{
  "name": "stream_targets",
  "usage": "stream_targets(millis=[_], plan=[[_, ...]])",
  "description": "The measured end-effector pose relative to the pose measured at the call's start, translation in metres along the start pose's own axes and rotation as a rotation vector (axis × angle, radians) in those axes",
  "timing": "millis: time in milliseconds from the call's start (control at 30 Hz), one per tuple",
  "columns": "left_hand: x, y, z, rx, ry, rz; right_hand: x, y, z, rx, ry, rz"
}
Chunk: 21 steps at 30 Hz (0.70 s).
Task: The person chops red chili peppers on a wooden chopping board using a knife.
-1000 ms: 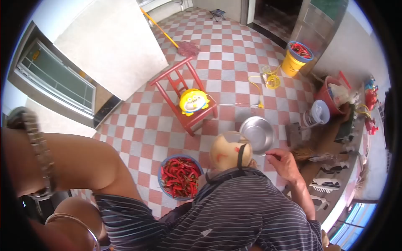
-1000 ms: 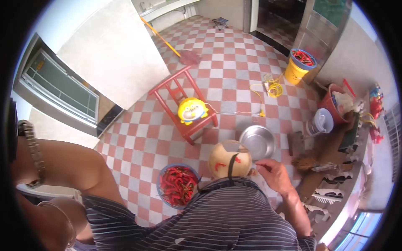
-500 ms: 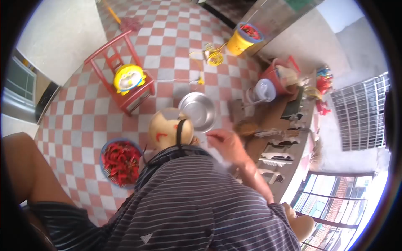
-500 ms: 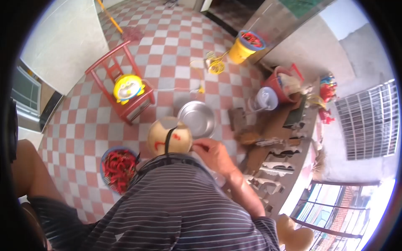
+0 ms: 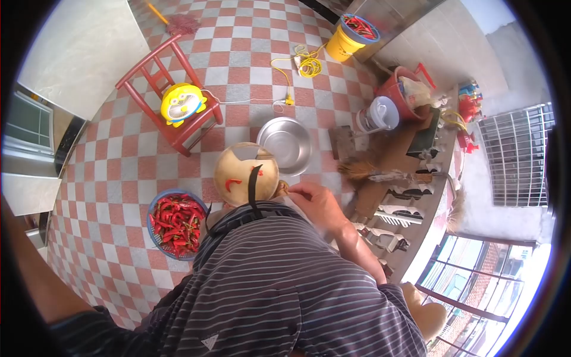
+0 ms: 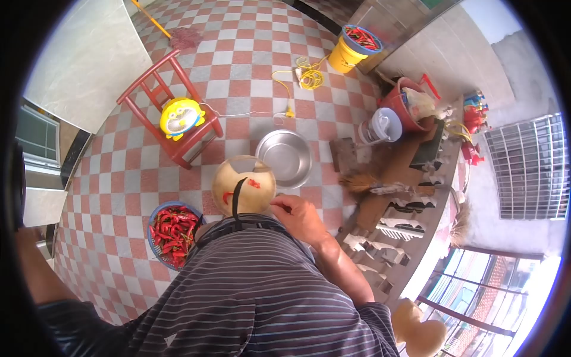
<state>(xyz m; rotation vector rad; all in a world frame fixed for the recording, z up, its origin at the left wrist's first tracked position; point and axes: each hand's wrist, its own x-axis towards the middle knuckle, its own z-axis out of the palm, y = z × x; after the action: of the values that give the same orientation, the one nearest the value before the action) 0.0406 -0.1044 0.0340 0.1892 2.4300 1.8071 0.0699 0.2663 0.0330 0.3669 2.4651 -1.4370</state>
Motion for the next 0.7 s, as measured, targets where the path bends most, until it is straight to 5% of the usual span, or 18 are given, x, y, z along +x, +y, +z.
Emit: stream_targets(millis=[433,700], plan=[[0.005,-0.021,0.040,0.076,-0.107,-0.050,0.022,0.011,0.004,-0.117,-0.039,-0.066],[0.091,0.112,-0.014,0.196,0.104,0.395,0.019,0.145,-0.018,-0.347,-0.129,0.182]])
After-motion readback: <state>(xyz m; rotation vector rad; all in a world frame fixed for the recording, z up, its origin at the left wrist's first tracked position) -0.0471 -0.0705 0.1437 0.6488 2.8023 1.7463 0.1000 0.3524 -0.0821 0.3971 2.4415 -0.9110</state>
